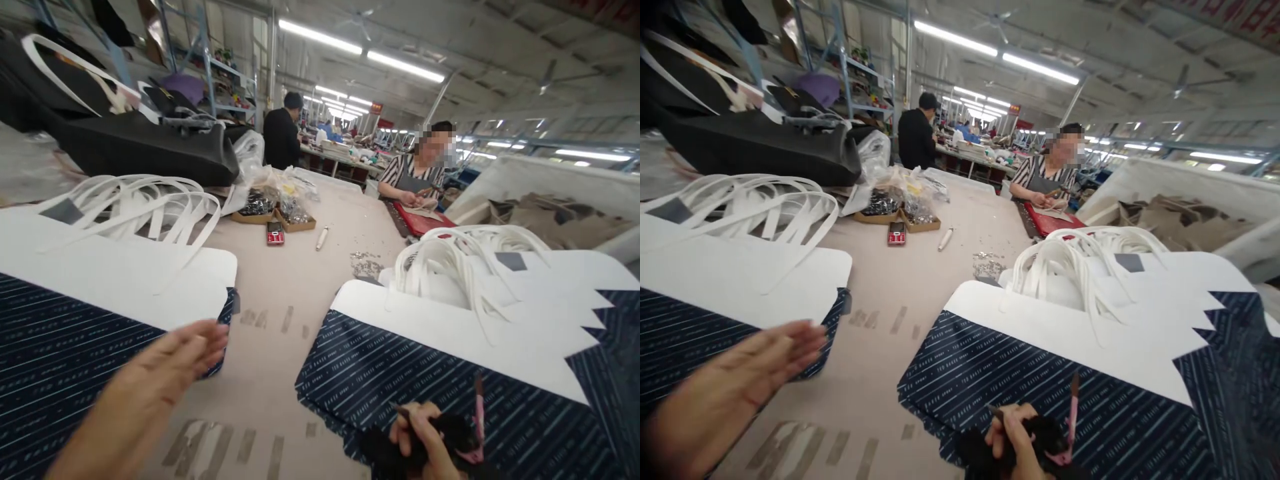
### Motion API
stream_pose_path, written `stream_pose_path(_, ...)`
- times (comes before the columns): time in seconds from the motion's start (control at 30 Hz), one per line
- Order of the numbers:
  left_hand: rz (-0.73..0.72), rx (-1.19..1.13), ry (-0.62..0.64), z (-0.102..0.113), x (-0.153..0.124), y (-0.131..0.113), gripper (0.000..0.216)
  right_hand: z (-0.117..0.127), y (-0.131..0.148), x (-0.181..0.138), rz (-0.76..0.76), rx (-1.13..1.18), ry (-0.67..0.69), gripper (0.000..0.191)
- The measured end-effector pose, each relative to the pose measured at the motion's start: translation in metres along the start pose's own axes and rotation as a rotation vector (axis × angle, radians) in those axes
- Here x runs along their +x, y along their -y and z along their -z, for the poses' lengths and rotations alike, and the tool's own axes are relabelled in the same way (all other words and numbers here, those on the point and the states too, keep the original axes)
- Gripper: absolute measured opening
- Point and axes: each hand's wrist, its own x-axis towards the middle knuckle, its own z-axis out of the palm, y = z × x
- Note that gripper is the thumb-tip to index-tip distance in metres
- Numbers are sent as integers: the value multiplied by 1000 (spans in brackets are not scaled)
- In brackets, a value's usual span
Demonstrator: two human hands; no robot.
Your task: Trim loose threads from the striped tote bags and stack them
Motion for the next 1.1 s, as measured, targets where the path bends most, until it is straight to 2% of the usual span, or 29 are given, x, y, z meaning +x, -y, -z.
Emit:
stream_pose_path(0.1,122,185,264,-30,-8,46,47,2,1,-1,6,24,-9,29)
stream_pose_path(0.17,160,240,338,-49,-11,70,52,6,2,-1,-4,58,-12,27)
stream_pose_path(0.23,154,297,352,-61,-11,83,56,9,3,0,-19,89,11,26)
stream_pose_path(0.53,52,512,270,-74,-2,91,62,17,0,0,-5,99,96,27)
stream_pose_path(0.63,60,535,332,-85,0,97,62,16,-1,-1,-9,119,106,26)
stream_pose_path(0.73,26,565,436,-101,4,104,45,11,0,-2,-10,164,66,26)
stream_pose_path(0.83,1,601,488,-116,9,115,33,4,-2,-3,2,209,11,27)
stream_pose_path(1.0,14,476,475,-133,6,132,32,4,-2,-3,35,232,10,30)
stream_pose_path(1.1,-31,315,454,-131,-2,127,36,13,12,-5,99,205,32,32)
